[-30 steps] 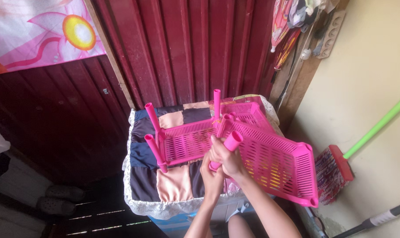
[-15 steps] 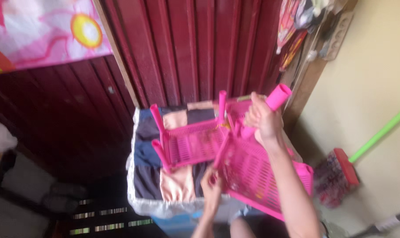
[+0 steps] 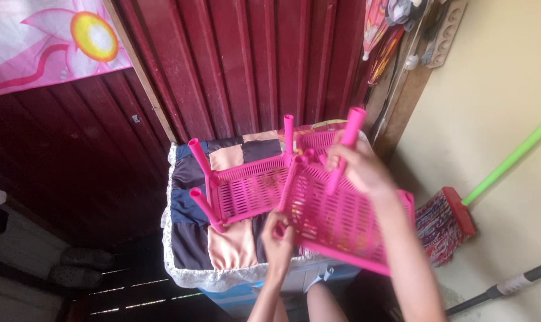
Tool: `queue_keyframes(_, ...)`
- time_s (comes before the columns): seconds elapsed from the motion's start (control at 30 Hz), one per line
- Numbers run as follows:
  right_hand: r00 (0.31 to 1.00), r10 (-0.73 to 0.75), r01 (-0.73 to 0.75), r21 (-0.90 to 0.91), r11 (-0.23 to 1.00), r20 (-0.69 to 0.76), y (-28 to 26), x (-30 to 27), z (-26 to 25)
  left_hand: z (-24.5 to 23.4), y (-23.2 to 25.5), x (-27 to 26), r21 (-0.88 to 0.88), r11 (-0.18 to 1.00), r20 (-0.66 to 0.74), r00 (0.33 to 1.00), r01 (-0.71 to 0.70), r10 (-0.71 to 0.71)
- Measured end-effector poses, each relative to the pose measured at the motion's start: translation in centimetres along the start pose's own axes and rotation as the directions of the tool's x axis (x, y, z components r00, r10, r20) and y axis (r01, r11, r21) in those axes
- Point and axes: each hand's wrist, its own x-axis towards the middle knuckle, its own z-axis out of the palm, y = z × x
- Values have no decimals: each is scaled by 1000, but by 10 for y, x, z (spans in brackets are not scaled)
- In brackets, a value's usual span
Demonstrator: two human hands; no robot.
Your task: The person disassembles a pink plastic two-tier storage rack by hand. They remove the top tray, then detach the four vertical support poles from the bottom tray, leaving the components separated on the surface.
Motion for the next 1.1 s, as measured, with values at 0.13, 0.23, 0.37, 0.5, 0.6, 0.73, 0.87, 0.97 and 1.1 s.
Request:
queue_keyframes(0.13,969,182,-237,-410,881,-168,-7,28,-87,-35,5,-6,19,993,-22,993,117,-117)
queue_keyframes(0.23,936,200,-336,-575,746,-289,34,64,-157,-53,6,-14,-73,977,-39,978,201,-204)
queue_keyframes(0.37,878,204,-478,-802,358,-433,123,91,-225,-61,5,-25,-89,986,-34,989,141,-144)
queue_keyframes(0.5,927,144,-355,-934,36,-347,179,95,-256,-71,4,-34,-43,988,-44,987,150,-152)
queue_keyframes(0.6,910,199,-341,-930,-141,-364,189,92,-260,-79,1,-38,-78,977,-45,978,200,-204)
queue_keyframes(0.73,972,74,-214,-968,-132,-225,177,92,-249,-80,-4,-38,-87,973,-63,974,214,-220)
queue_keyframes(0.87,981,116,-163,-986,46,-156,129,63,-220,-80,-10,-39,-43,976,-46,975,215,-217)
queue_keyframes(0.97,923,355,-224,-956,188,-146,67,5,-190,-86,-17,-38,-38,971,-17,971,237,-237)
queue_keyframes(1.1,862,506,-188,-949,252,-36,6,-111,-156,-94,-21,-31,-161,959,26,972,234,-233)
